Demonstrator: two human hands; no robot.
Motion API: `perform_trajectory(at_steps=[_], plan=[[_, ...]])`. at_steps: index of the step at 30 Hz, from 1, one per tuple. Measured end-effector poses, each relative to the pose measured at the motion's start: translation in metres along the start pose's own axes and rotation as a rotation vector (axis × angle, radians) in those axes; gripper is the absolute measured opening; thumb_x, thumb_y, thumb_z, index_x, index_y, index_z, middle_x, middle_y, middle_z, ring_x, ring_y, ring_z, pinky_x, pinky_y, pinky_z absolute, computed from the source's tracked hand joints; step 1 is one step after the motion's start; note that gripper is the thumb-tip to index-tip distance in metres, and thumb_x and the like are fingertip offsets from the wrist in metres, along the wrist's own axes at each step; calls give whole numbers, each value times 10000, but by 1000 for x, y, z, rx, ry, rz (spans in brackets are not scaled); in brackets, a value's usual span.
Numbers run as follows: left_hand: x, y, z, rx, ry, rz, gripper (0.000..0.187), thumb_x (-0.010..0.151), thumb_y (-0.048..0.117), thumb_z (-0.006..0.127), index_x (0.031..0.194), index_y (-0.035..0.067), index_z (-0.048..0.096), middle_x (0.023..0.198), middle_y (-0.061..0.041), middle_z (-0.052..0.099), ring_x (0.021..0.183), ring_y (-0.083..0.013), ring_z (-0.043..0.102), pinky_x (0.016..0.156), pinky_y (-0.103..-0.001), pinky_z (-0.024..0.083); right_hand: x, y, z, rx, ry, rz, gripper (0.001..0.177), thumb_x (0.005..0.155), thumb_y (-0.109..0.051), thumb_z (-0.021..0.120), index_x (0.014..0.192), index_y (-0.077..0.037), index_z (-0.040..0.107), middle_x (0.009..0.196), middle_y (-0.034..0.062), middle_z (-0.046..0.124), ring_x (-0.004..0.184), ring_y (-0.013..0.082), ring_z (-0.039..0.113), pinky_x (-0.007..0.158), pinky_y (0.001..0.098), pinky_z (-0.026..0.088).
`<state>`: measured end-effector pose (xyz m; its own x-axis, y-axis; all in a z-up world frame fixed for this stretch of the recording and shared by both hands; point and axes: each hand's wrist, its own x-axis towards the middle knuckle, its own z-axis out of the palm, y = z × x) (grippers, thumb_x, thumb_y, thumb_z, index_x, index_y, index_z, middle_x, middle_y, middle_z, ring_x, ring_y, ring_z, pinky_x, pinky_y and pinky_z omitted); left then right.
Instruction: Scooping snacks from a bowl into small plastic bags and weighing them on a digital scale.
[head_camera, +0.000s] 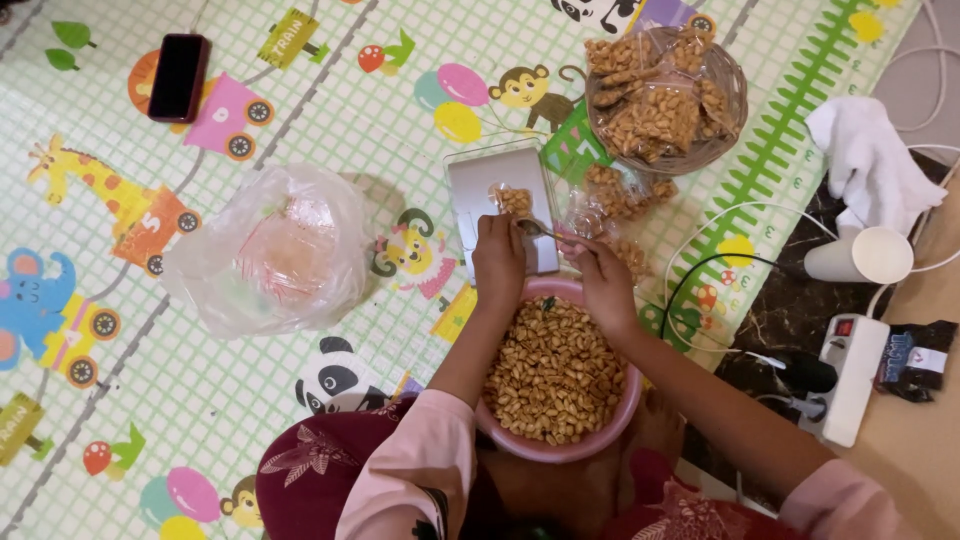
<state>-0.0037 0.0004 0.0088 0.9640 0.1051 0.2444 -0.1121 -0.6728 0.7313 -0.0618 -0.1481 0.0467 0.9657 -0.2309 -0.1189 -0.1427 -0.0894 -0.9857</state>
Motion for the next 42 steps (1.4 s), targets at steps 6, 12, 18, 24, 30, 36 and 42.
perform_trajectory(at_steps=[6,12,18,24,30,36,42], plan=[[2,-1,0,-1,-36,-40,212,1045,190,534,1090,67,701,964,-57,592,772,-411,718,649,-552,603,3,17,3,244,124,190,281,1079,-132,510,1218,69,648,1085,206,709,1005,239,702,984,436,579],[3,-9,4,-15,-33,-39,211,1031,206,548,1098,85,708,978,-57,608,801,-412,721,667,-558,604,17,28,-11,537,152,438,215,1040,-150,520,1138,22,604,1040,157,724,938,231,752,989,515,579],[5,-10,-7,-19,-69,-68,229,1038,200,541,1120,89,724,949,-43,625,832,-380,732,686,-512,606,0,1,-31,561,172,479,228,1031,-187,563,1117,19,606,1061,164,692,976,269,739,1004,534,577],[-7,-7,-40,-55,-74,-101,258,1026,163,543,1185,67,722,959,-96,666,894,-383,727,729,-512,601,-35,10,-81,382,94,481,298,999,-227,614,1172,16,624,1085,192,666,1044,313,687,1018,549,551],[-37,-40,-59,-180,-25,-290,234,1026,184,597,1156,37,724,975,-161,728,941,-360,748,754,-432,619,-71,-6,-109,-164,-152,361,288,982,-191,639,1189,-47,781,1009,206,762,978,293,735,965,474,581],[-59,-61,-65,-218,-11,-400,166,1020,171,602,1024,71,734,780,-100,739,775,-265,755,670,-395,611,-91,-26,-111,-497,-466,-2,306,1002,-240,602,1253,-199,772,1047,130,782,936,289,778,906,458,608],[-65,-62,-56,-186,-66,-440,310,1028,266,618,827,37,675,677,-192,692,707,-373,712,663,-466,528,-99,-51,-111,-531,-390,-25,286,1019,-218,596,1235,-113,752,1091,191,784,1042,377,747,930,501,575]])
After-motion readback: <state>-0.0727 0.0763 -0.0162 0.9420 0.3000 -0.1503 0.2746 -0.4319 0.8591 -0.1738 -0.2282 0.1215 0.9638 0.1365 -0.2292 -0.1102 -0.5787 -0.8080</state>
